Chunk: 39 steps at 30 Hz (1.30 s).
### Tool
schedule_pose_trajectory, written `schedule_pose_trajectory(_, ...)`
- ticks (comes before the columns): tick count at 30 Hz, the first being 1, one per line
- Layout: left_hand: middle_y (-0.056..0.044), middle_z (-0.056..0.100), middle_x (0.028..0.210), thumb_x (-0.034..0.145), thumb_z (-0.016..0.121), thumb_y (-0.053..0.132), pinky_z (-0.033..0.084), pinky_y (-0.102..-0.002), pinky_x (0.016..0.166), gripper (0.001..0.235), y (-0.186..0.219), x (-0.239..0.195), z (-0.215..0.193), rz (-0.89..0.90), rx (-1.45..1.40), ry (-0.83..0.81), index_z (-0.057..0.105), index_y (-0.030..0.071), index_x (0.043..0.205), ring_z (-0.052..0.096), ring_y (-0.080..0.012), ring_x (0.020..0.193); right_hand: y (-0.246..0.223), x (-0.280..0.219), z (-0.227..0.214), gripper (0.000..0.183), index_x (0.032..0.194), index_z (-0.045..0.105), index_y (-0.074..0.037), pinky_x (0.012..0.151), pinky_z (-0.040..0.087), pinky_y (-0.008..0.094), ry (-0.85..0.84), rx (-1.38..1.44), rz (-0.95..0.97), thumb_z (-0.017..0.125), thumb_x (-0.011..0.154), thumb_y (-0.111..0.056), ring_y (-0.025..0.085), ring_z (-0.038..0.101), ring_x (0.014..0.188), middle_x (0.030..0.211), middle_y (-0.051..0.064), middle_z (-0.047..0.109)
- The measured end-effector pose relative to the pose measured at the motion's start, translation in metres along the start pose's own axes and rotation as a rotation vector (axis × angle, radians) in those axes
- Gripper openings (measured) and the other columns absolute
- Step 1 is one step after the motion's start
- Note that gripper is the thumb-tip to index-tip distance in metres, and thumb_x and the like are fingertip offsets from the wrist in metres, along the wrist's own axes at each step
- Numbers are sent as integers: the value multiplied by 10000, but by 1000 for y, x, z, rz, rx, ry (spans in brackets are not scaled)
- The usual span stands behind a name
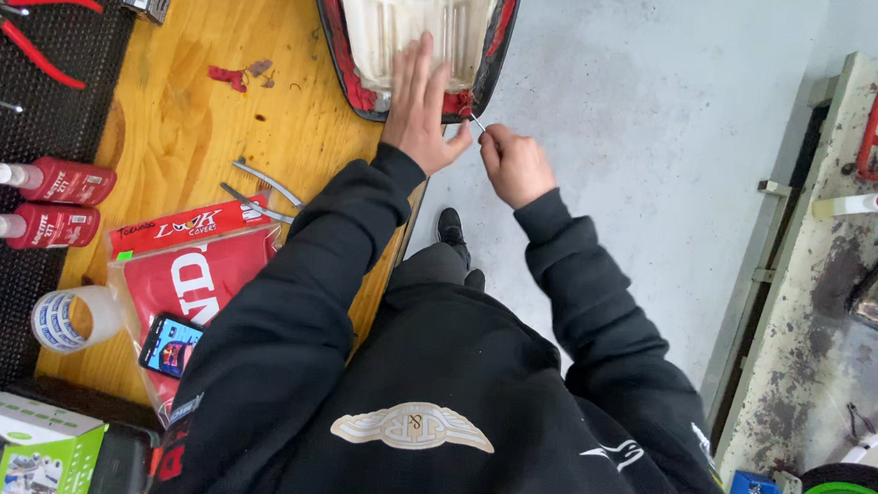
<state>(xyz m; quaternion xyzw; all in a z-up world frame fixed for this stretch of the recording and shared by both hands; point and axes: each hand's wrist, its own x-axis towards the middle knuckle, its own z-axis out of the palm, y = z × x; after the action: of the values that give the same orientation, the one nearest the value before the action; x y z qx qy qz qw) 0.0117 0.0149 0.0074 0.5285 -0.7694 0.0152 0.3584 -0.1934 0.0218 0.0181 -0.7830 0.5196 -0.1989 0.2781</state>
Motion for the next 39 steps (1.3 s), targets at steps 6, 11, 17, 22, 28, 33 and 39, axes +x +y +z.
schedule_pose_trajectory(6, -274, 39, 1697, 930, 922, 682, 112, -584, 1346, 1263, 3, 4, -8, -129, 311, -355, 131, 26, 1664, 64, -464, 1597, 20, 10, 2, 221, 981, 579, -94, 535, 374, 553, -81, -10, -88, 488, 1093, -260, 481, 565, 624, 704, 193, 604)
schedule_pose_trajectory(11, -228, 117, 1696, 929, 976, 481, 169, -557, 1344, 1112, -5, 0, 1, -114, 270, -293, 238, 76, 1657, 136, -403, 1595, 39, 10, 40, 361, 837, 518, -131, 478, 317, 525, 178, -37, -132, 517, 1118, -356, 483, 506, 550, 604, 158, 505)
schedule_pose_trajectory(17, -214, 144, 1691, 843, 1013, 322, 200, -561, 1350, 1096, -12, -1, 4, -107, 179, -213, 304, 89, 1645, 181, -396, 1596, 36, 18, 38, 380, 814, 472, -136, 450, 299, 514, 155, -69, -170, 494, 1129, -347, 446, 472, 486, 572, 133, 462)
schedule_pose_trajectory(22, -212, 173, 1693, 845, 988, 318, 177, -561, 1349, 1063, -18, -1, 8, -118, 148, -180, 313, 99, 1637, 187, -391, 1598, 63, 34, 56, 396, 787, 515, -123, 459, 303, 480, 168, 22, -276, 512, 1128, -325, 339, 456, 465, 576, 98, 442)
schedule_pose_trajectory(28, -221, 177, 1693, 813, 967, 270, 188, -570, 1351, 1072, -16, -3, 9, -86, 142, -158, 300, 96, 1635, 200, -401, 1599, 78, 41, 73, 401, 760, 537, -125, 448, 334, 474, 276, -37, -334, 545, 1110, -322, 369, 516, 473, 572, 99, 489)
schedule_pose_trajectory(33, -225, 195, 1684, 839, 939, 254, 197, -573, 1341, 1005, -17, -1, 11, -74, 146, -133, 333, 81, 1621, 210, -401, 1589, 82, 49, 72, 398, 750, 536, -118, 446, 321, 460, 264, 5, -403, 550, 1111, -284, 337, 480, 448, 550, 96, 468)
schedule_pose_trajectory(39, -248, 277, 1658, 642, 939, 229, 120, -514, 1311, 1030, -22, -2, 22, -70, 103, 11, 476, 80, 1549, 254, -383, 1552, 88, 56, 74, 444, 669, 524, -180, 456, 464, 439, 274, 82, -365, 609, 1066, -359, 386, 627, 526, 479, 103, 521)
